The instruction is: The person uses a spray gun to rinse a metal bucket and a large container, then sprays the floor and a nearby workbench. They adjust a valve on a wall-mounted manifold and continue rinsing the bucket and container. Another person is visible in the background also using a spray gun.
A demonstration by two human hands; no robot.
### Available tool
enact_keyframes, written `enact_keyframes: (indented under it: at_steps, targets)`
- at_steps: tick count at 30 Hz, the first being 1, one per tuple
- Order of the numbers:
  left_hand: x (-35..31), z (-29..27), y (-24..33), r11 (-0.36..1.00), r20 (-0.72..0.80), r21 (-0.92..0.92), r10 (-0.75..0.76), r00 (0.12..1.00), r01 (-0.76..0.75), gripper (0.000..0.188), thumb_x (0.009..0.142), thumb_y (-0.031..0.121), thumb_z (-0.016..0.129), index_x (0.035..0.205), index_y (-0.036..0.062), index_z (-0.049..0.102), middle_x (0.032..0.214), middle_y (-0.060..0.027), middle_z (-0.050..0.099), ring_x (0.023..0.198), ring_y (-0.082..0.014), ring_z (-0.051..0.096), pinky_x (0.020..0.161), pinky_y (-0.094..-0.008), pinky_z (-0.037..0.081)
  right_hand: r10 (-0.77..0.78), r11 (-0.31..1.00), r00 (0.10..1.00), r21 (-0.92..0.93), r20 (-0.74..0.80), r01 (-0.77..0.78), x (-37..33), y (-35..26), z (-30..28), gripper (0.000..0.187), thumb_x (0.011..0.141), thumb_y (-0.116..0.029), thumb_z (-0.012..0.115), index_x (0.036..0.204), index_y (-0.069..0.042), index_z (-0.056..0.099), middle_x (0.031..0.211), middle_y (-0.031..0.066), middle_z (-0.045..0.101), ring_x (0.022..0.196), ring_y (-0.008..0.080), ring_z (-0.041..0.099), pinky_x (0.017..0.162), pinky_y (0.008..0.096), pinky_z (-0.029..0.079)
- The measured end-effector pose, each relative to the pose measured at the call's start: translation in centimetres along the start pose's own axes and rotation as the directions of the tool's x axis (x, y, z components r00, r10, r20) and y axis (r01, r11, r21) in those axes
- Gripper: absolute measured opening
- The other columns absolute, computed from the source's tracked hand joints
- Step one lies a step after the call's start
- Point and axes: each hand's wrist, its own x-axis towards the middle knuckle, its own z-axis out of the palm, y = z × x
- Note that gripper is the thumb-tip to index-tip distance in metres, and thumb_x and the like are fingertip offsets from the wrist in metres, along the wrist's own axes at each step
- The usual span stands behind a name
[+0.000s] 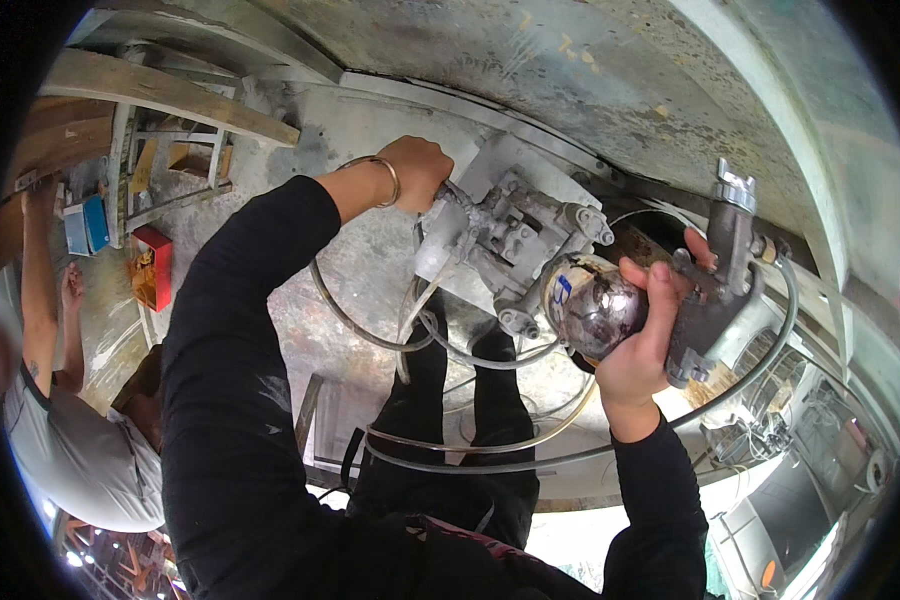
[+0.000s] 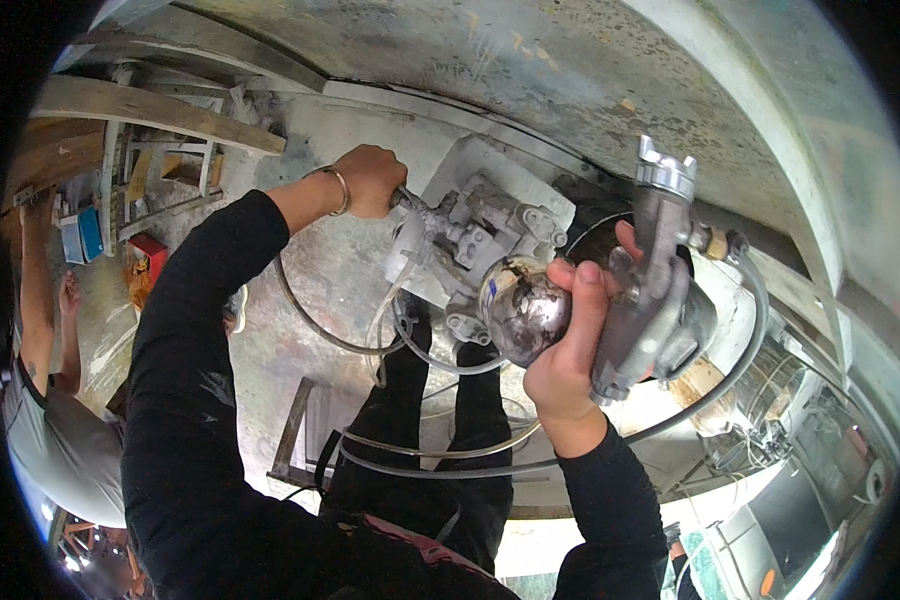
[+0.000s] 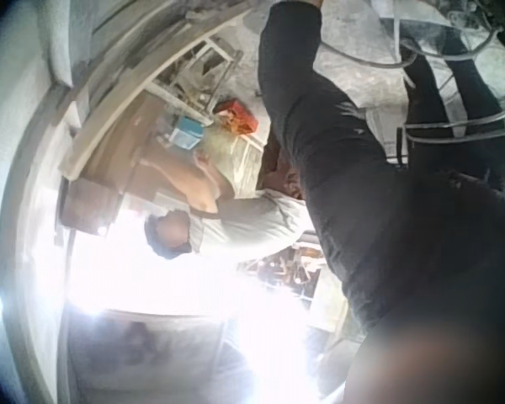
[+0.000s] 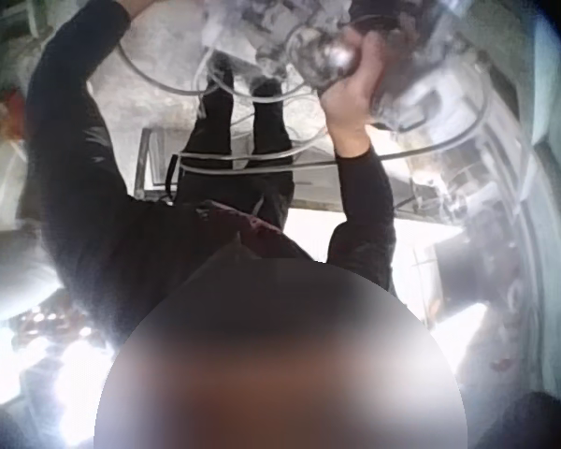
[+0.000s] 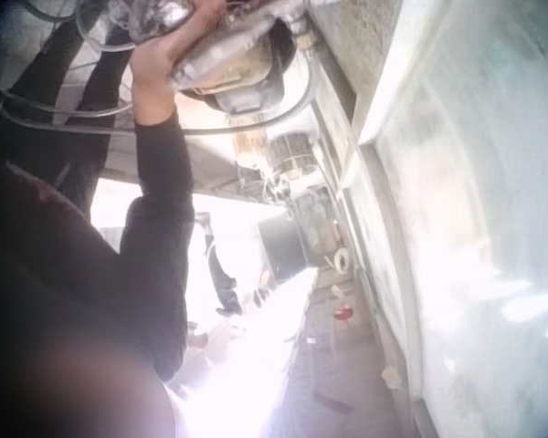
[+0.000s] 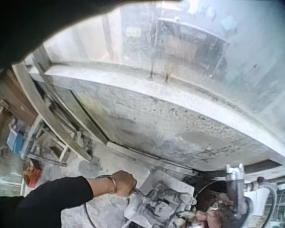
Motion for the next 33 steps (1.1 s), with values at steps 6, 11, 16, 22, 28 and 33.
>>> enact_keyframes:
  at_steps: [6,11,16,22,28,33]
  targets:
    - [0.3,-1.2,-0.8,1.000,0.024,-0.003,0.030,0.999,-0.030,0.018,0.076,0.019,0.070,0.088,0.0097,0.081,0.085,-0.0200,0.076,0.089,-0.0414,0.074,0.080,-0.0510,0.059,0.072,0.992,0.997,0.106,0.017,-0.073,0.8,-0.6,-0.3,0.036,0.111,-0.011,0.052,0.142,0.006,0.053,0.156,0.0279,0.044,0.104,0.0181,0.072,0.100,0.0359,0.058]
    - [0.7,-1.0,-1.4,0.999,-0.007,0.029,0.019,1.000,-0.019,0.025,0.078,0.026,0.073,0.096,0.0108,0.079,0.096,-0.0204,0.077,0.096,-0.0421,0.073,0.084,-0.0515,0.058,-0.048,0.997,0.997,-0.055,0.053,0.051,1.2,0.1,-0.1,0.039,0.109,-0.007,0.054,0.146,0.004,0.051,0.141,0.0218,0.053,0.104,0.0193,0.071,0.097,0.0357,0.057]
    - [-5.3,-0.3,1.2,0.983,-0.434,0.015,-0.159,0.887,0.184,0.080,0.077,0.014,0.088,0.150,0.0100,0.055,0.140,-0.0207,0.064,0.132,-0.0426,0.057,0.112,-0.0517,0.046,-0.080,0.959,0.989,0.259,-0.128,0.111,0.9,2.0,0.6,0.053,0.101,0.001,0.064,0.152,0.005,0.050,0.097,0.0122,0.076,0.082,0.0190,0.078,0.073,0.0320,0.061]
    - [-18.7,2.6,20.2,0.613,-0.378,-0.783,-0.341,0.861,-0.101,0.037,0.090,-0.012,0.065,0.123,0.0028,0.072,0.120,-0.0114,0.075,0.111,-0.0218,0.069,0.101,-0.0366,0.053,0.436,0.884,0.747,0.396,-0.502,-0.250,-7.5,4.7,-6.3,0.020,0.106,-0.022,0.073,0.102,-0.003,0.070,0.077,-0.0029,0.065,0.063,0.0038,0.058,0.056,0.0231,0.044]
    - [-16.1,9.8,43.9,0.256,-0.038,-0.965,0.069,0.997,-0.054,0.043,0.107,0.003,0.058,0.150,-0.0015,0.056,0.137,-0.0142,0.069,0.122,-0.0213,0.067,0.109,-0.0355,0.050,0.762,0.380,0.643,0.752,0.077,-0.539,-22.8,9.3,-18.4,0.038,0.115,-0.037,0.055,0.109,-0.004,0.071,0.069,-0.0023,0.054,0.058,0.0062,0.047,0.053,0.0256,0.037]
    - [-11.2,11.0,51.4,0.164,0.218,-0.973,0.416,0.883,0.163,0.024,0.107,0.004,0.064,0.127,-0.0061,0.072,0.116,-0.0104,0.075,0.103,-0.0148,0.072,0.092,-0.0304,0.057,0.585,0.206,0.756,0.848,0.293,-0.488,-30.1,11.0,-30.4,0.076,0.111,-0.065,0.034,0.151,-0.003,0.051,0.064,-0.0043,0.037,0.054,0.0071,0.033,0.053,0.0256,0.030]
